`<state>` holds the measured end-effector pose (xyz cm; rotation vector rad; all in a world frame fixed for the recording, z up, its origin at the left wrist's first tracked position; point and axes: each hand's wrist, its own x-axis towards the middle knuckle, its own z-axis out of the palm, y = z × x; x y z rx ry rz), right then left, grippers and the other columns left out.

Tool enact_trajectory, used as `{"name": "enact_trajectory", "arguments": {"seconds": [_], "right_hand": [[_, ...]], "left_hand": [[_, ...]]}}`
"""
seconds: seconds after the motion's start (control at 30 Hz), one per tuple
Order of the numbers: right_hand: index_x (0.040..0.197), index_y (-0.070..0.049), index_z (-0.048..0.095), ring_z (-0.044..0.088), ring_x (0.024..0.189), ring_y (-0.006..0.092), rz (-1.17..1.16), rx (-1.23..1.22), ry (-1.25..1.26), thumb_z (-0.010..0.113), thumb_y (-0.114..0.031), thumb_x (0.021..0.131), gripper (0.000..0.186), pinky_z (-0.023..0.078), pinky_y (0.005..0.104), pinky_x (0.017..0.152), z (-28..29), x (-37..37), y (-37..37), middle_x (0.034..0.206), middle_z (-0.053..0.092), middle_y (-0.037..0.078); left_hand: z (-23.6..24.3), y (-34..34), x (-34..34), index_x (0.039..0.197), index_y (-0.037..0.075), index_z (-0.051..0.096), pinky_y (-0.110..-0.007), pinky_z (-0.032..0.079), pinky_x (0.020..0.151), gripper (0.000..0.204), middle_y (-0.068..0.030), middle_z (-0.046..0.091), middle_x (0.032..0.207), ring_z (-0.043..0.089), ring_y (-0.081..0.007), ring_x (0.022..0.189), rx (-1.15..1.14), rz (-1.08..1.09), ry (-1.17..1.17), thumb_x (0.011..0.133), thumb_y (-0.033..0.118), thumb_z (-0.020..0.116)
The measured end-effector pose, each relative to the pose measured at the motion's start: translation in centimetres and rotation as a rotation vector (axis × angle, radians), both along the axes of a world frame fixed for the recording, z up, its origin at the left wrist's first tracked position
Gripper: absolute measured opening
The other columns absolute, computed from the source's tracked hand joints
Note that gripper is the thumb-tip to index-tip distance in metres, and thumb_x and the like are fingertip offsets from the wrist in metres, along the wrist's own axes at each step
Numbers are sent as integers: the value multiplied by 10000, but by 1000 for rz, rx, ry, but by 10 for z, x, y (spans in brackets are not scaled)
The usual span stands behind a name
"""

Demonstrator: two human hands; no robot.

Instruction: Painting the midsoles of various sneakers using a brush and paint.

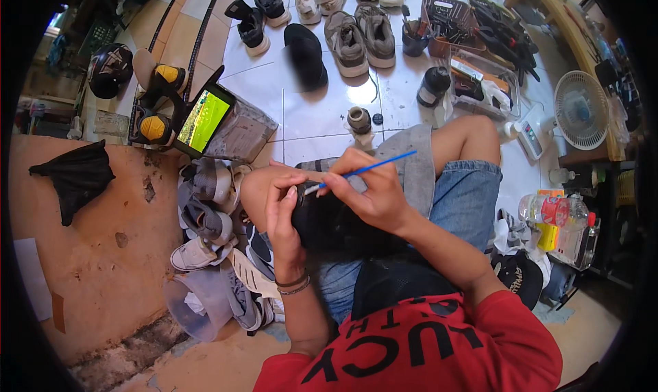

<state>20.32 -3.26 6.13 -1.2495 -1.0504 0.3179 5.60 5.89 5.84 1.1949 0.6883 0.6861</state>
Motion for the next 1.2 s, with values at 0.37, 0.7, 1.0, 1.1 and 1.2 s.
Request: {"name": "enact_trajectory", "arguments": {"seconds": [0.37, 0.7, 1.0, 1.1, 1.2], "right_hand": [[900, 1, 662, 601, 656, 227, 146, 78, -19, 678, -141, 923, 145, 455, 340, 611, 1, -8, -2, 794, 642, 84], [894, 26, 674, 616, 657, 122, 5, 10, 64, 632, -130, 970, 178, 458, 255, 579, -14, 27, -22, 791, 690, 53], [1194, -32, 579, 655, 895, 155, 150, -54, 858, 448, -305, 1082, 323, 568, 378, 819, -89, 52, -82, 1112, 681, 148], [1226, -55, 505, 653, 936, 234, 284, 91, 1216, 393, -334, 1089, 330, 583, 523, 857, -60, 24, -96, 1171, 634, 189], [1216, -72, 473, 651, 930, 291, 343, 168, 1367, 368, -366, 1088, 337, 583, 521, 844, -33, 18, -114, 1173, 607, 215]], "left_hand": [[1, 1, -9, 1094, 8, 590, -319, 414, 1023, 244, -122, 606, 1137, 565, -201, 1122, 46, 32, 42, 991, 164, 433], [-2, 2, -15, 1045, 8, 560, -459, 439, 1048, 230, -223, 654, 1077, 610, -334, 1119, 272, -147, -75, 961, 218, 517], [21, 7, -10, 1021, 97, 532, -616, 467, 986, 535, -177, 626, 1037, 574, -522, 1127, 238, -363, -713, 778, 477, 820], [13, 8, -1, 1082, 100, 511, -616, 485, 971, 575, -180, 619, 1076, 580, -506, 1133, 238, -393, -963, 785, 495, 804], [10, 0, -7, 1118, 76, 519, -610, 514, 947, 592, -205, 613, 1146, 592, -494, 1131, 204, -246, -761, 798, 495, 790]]}}
